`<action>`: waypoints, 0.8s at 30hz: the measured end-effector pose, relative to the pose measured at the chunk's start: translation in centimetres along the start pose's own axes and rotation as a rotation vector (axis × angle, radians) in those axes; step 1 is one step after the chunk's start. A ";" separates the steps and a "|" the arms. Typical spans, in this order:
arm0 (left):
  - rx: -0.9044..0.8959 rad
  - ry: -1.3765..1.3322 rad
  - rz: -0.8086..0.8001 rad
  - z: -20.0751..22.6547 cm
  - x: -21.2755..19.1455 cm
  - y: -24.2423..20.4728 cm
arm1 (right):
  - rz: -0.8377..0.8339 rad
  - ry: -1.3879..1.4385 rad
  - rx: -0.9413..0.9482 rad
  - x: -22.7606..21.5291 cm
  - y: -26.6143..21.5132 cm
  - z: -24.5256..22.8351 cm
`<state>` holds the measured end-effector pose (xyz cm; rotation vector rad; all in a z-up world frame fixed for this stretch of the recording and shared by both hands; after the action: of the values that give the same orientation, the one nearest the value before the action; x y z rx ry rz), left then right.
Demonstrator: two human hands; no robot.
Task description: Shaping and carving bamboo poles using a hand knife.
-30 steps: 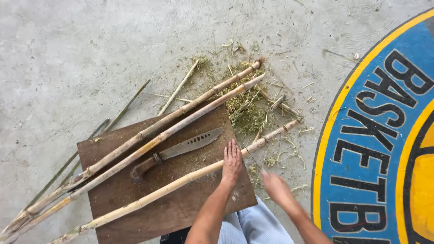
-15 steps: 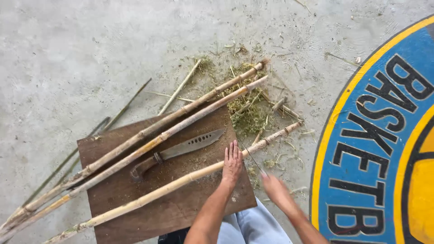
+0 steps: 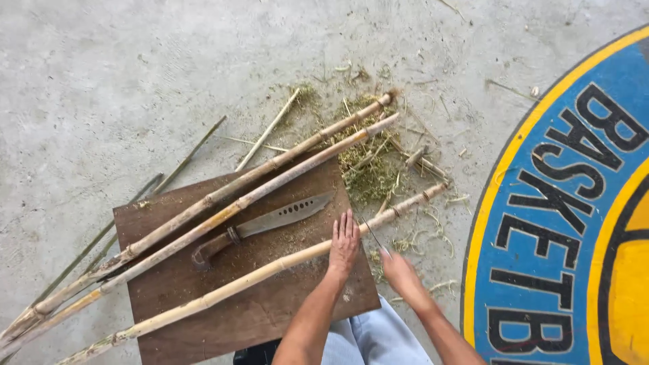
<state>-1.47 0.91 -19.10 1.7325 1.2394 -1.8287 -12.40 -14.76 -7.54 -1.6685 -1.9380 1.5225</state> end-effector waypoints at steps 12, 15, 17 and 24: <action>0.014 -0.124 0.020 -0.3 -0.5 0.1 | -0.017 -0.152 0.122 -2.4 -4.5 2.6; 0.006 -0.198 0.079 0.0 -0.6 -0.9 | -0.017 -0.068 0.049 -0.1 1.5 -1.2; 0.042 -0.166 0.048 -0.5 -0.7 -0.2 | 0.060 -0.024 -0.028 0.1 4.4 -2.8; 0.075 -0.296 0.064 1.8 0.9 -1.6 | 0.108 -0.159 -0.036 1.3 5.6 1.4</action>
<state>-3.99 0.73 -19.53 1.4521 0.9983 -2.0268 -10.23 -15.35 -13.01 -1.7425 -1.9919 1.7181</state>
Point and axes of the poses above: each hand's wrist, its own y-axis towards the middle knuckle, its own x-axis out of the palm, z = x × y, the point moved 1 cm from there along y, towards the middle knuckle, and after that the axes turned 11 degrees about -z, right-handed, at the moved point
